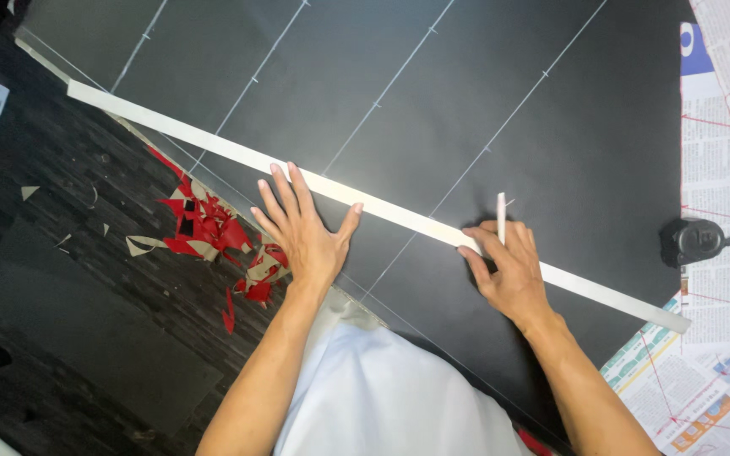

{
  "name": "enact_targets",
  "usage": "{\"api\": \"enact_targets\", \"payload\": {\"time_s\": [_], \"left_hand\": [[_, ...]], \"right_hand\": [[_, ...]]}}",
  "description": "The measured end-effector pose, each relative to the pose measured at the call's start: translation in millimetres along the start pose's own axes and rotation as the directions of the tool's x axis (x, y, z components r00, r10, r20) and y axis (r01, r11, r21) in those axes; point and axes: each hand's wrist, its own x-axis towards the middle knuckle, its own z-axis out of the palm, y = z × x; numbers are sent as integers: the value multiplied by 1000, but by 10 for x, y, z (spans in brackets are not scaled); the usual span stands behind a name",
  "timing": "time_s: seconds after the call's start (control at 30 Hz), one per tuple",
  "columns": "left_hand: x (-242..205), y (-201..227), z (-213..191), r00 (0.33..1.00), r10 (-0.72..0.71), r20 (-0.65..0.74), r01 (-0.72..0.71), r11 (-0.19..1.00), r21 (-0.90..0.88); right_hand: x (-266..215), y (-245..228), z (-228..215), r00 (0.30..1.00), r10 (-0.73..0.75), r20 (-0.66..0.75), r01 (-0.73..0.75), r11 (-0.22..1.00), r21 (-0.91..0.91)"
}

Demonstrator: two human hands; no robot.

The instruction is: The person uses a metal ruler and a white marker to draw a grid of straight lines on a large dark sheet. They repeatedly measure and mark intervals, then connect points to form a pattern of intersecting lines.

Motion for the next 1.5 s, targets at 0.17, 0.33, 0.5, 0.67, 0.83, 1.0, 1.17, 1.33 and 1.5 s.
{"api": "enact_targets", "payload": {"time_s": [0.17,0.33,0.5,0.67,0.83,1.0,1.17,1.33,1.5], "left_hand": [[13,5,14,999,29,-24,-30,999,-32],[5,18,19,1000,11,3,-11,999,-51],[32,31,16,1000,-1,-3,0,999,-35],[21,37,23,1000,-10,2,10,999,-43],[20,29,21,1000,-2,2,2,999,-42],[28,27,27,1000,4,2,-4,999,-41],[23,33,26,1000,-1,3,1,999,-37],[36,46,31,1000,-5,7,5,1000,-28],[15,34,15,1000,-2,-7,2,1000,-27]], "right_hand": [[-27,23,-9,1000,-13,16,14,998,-54],[-49,23,7,1000,-20,-3,20,998,-63],[-24,32,17,1000,-30,-2,30,998,-60],[-40,33,18,1000,-19,-7,19,998,-55],[-40,25,23,1000,-13,3,14,998,-63],[-47,32,31,998,-56,-14,54,994,-99],[-58,44,46,998,-53,-20,50,994,-99],[-11,4,-22,1000,-27,4,28,997,-69],[96,-78,-233,998,56,22,-57,997,59]]}}
